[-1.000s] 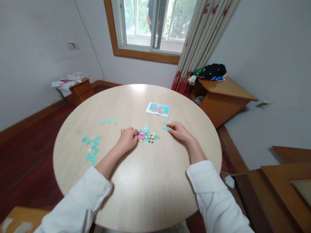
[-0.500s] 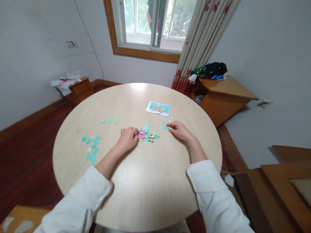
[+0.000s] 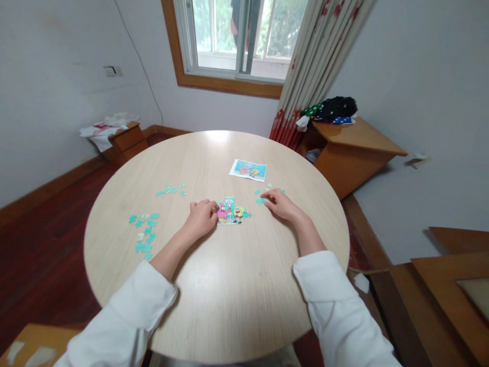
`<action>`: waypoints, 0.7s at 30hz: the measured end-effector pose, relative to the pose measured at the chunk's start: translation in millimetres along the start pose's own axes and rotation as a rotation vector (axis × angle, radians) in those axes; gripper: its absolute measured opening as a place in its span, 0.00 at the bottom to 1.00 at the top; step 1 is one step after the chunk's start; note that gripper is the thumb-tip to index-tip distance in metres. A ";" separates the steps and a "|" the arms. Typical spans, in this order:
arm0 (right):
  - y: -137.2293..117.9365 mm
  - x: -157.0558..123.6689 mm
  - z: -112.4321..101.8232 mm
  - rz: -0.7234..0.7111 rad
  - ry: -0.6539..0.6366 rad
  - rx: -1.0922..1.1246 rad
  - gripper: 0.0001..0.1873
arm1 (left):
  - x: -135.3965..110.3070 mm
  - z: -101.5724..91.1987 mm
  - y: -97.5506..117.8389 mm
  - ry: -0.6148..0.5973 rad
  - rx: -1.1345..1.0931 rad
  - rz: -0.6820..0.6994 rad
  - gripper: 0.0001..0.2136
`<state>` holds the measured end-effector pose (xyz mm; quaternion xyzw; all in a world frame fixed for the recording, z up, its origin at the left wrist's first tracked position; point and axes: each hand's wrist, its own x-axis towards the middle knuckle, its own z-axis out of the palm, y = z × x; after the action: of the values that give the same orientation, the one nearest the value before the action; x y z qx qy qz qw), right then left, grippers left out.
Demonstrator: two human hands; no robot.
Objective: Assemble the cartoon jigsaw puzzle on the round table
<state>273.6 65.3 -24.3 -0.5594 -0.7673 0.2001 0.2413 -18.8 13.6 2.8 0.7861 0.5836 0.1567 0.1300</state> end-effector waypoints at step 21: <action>2.2 0.8 -1.2 0.029 0.018 0.015 0.14 | -1.3 -1.5 1.8 -0.007 -0.018 -0.006 0.11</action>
<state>275.7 66.7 -24.5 -0.5704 -0.7553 0.2045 0.2495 -18.2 11.9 4.7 0.7838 0.5840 0.1588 0.1395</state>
